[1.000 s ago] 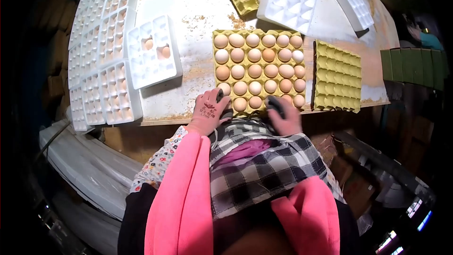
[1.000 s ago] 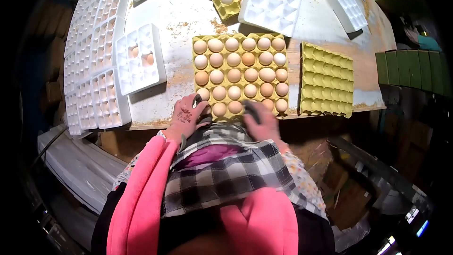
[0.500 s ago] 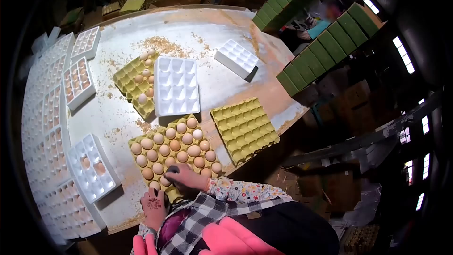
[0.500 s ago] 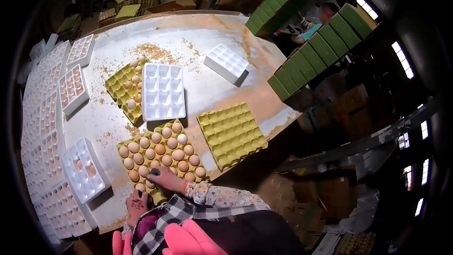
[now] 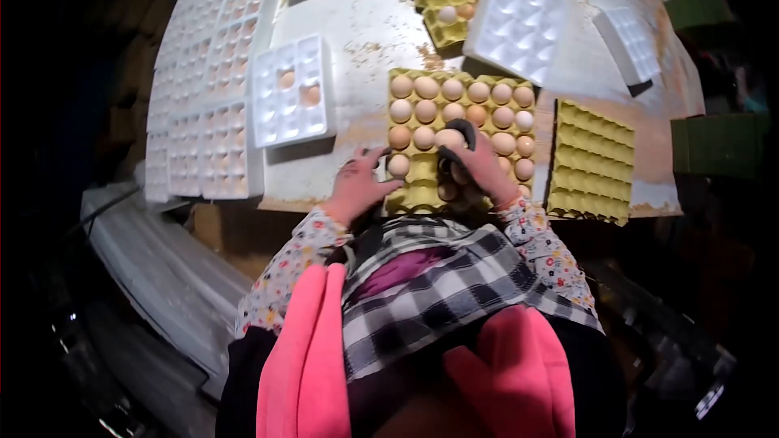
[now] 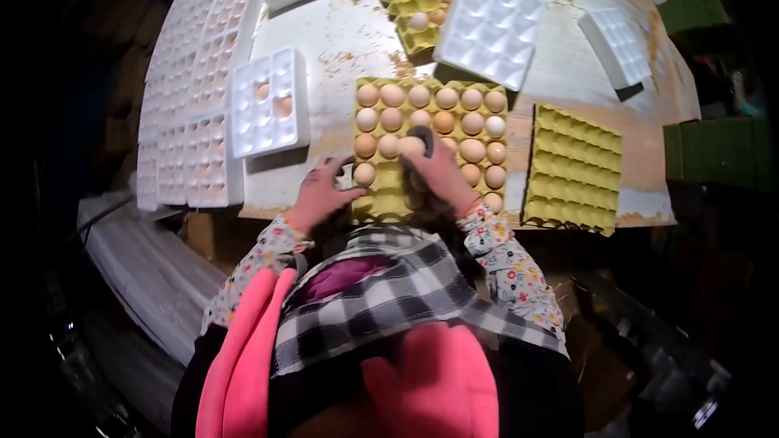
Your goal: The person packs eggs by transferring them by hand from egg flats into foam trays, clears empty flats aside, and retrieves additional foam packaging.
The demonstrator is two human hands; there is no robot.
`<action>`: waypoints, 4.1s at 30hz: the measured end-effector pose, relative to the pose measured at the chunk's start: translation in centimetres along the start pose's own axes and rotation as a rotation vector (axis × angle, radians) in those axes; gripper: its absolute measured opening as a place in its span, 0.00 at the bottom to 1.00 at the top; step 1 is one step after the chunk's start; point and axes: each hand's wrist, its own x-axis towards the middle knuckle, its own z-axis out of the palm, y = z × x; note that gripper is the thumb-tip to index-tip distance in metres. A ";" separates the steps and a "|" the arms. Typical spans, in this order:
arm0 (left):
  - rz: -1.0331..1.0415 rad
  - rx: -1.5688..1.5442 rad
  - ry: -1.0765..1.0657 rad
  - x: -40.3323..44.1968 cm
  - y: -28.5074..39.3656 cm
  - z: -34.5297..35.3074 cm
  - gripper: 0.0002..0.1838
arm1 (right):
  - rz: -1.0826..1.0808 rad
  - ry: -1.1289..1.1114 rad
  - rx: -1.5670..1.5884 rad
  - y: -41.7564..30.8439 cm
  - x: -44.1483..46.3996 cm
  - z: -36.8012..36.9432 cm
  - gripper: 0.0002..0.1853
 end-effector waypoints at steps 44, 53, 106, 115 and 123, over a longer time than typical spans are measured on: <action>-0.064 0.244 0.482 8.7 -23.4 -10.0 0.24 | -0.366 0.118 -0.637 -3.3 24.1 26.1 0.18; 0.220 -0.048 0.315 9.3 -15.4 -9.9 0.28 | -0.058 0.619 -0.226 -4.0 7.8 16.0 0.23; 0.362 0.600 -0.282 16.5 -25.5 -22.4 0.38 | -0.074 -0.180 -1.269 -10.1 27.2 26.3 0.26; 0.045 0.311 -0.497 5.1 -23.2 -14.3 0.29 | -0.144 0.215 -0.689 -6.7 30.2 19.1 0.29; 0.302 0.558 -0.209 7.3 -23.5 -14.6 0.22 | -0.021 0.252 -1.008 -7.8 43.9 16.6 0.43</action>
